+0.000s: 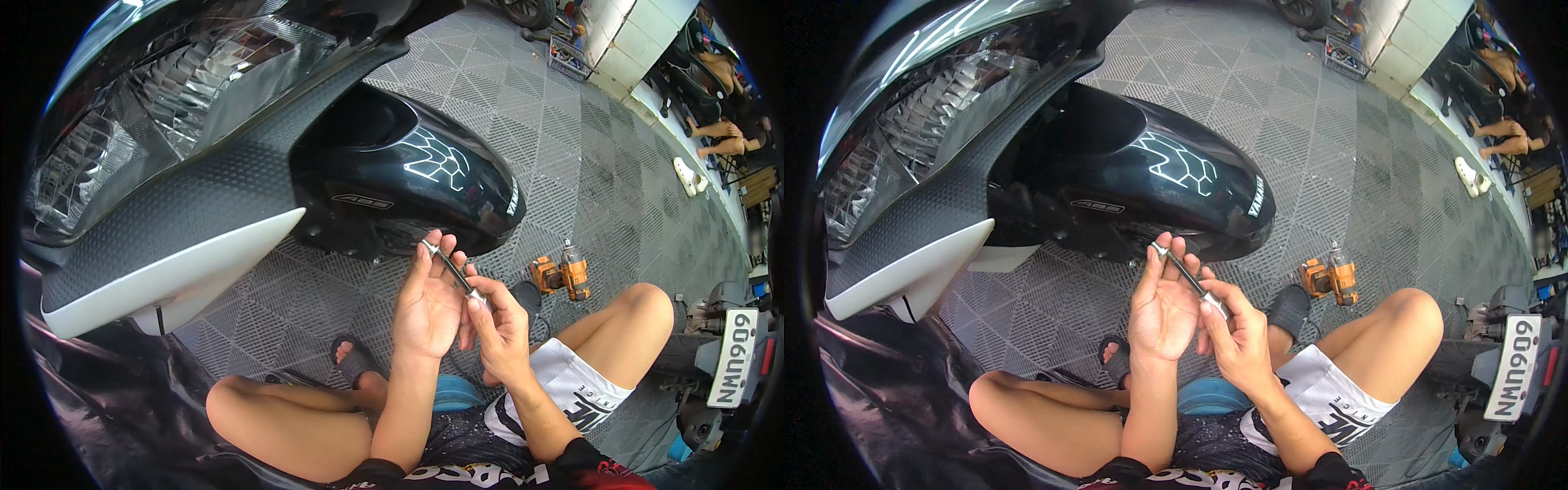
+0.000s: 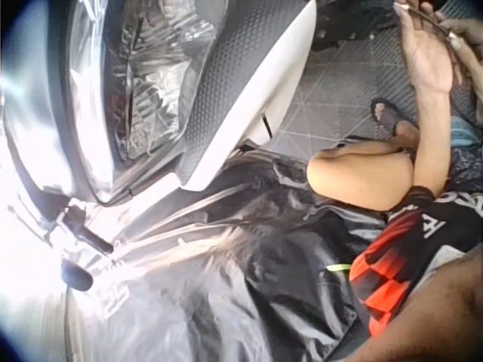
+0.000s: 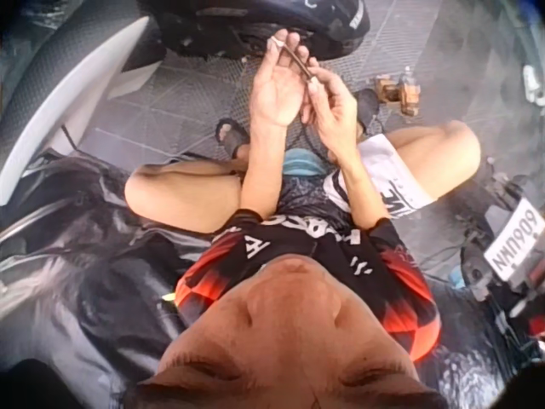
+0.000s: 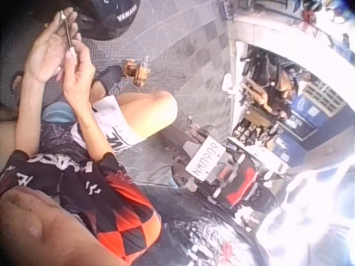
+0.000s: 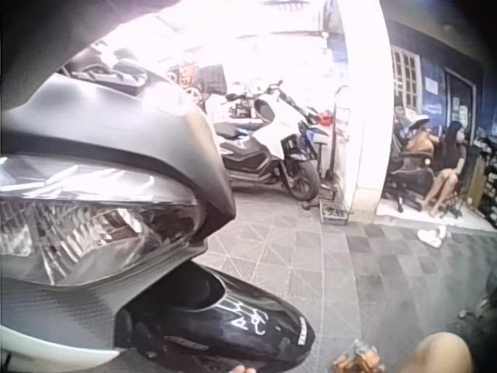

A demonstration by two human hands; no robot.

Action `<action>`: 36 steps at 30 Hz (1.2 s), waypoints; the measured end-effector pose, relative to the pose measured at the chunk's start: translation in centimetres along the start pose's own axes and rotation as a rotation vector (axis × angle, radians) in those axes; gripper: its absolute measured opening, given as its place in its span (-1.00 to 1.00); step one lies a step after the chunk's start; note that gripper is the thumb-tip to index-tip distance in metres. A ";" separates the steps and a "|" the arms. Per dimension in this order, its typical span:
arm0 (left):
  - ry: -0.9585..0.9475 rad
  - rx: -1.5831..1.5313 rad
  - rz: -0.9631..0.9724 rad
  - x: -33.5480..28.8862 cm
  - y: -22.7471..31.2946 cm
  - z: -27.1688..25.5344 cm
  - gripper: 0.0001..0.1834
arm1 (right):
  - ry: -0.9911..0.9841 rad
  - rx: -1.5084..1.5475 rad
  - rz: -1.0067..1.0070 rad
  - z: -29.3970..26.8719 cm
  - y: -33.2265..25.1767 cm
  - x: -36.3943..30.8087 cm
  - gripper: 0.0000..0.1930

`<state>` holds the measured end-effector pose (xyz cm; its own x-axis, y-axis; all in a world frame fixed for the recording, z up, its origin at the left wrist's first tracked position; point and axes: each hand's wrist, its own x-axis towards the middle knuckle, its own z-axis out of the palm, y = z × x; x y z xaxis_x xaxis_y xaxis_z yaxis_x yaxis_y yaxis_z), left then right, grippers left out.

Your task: The person attaches a black plastic component to the front fender of a motorcycle by inserting and tightening screws using a screwdriver and a cordless power drill.

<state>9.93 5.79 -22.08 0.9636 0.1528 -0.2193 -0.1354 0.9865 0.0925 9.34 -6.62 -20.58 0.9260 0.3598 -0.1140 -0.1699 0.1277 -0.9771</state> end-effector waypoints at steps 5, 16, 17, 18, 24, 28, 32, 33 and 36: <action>0.130 0.176 0.101 0.2 -0.3 0.5 -0.67 | 0.059 -0.296 -0.175 0.6 1.0 0.2 -0.71; 0.027 -0.194 0.008 2.0 2.1 -3.8 -0.70 | 0.859 -0.446 -0.456 -4.7 10.1 13.1 -0.65; 0.058 -0.260 0.001 2.5 1.9 -4.1 -0.69 | 0.893 -0.279 -0.425 -5.0 11.3 15.3 -0.58; 0.083 -0.274 0.010 2.3 2.1 -4.2 -0.68 | 0.958 -0.268 -0.455 -5.1 11.9 16.9 -0.53; 0.123 -0.295 0.034 1.9 2.8 -4.3 -0.68 | 1.010 -0.302 -0.538 -5.3 11.5 21.8 -0.64; 0.187 -0.252 0.018 1.9 1.7 -4.9 -0.69 | 0.984 -0.311 -0.548 -7.0 11.9 25.2 -0.66; 0.244 -0.256 0.036 1.6 2.1 -5.2 -0.71 | 0.912 -0.414 -0.358 -6.8 11.7 29.0 -0.54; 0.243 -0.230 0.056 1.5 2.0 -4.6 -0.72 | 0.898 -0.473 -0.304 -7.3 11.4 29.9 -0.50; 0.279 -0.147 0.121 1.6 2.4 -4.1 -0.73 | 0.784 -0.568 0.008 -6.9 9.2 31.3 -0.40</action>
<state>10.18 8.69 -26.19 0.8410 0.2593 -0.4748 -0.2958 0.9552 -0.0024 39.09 -0.58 -34.37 0.9223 -0.3864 -0.0071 -0.1792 -0.4115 -0.8936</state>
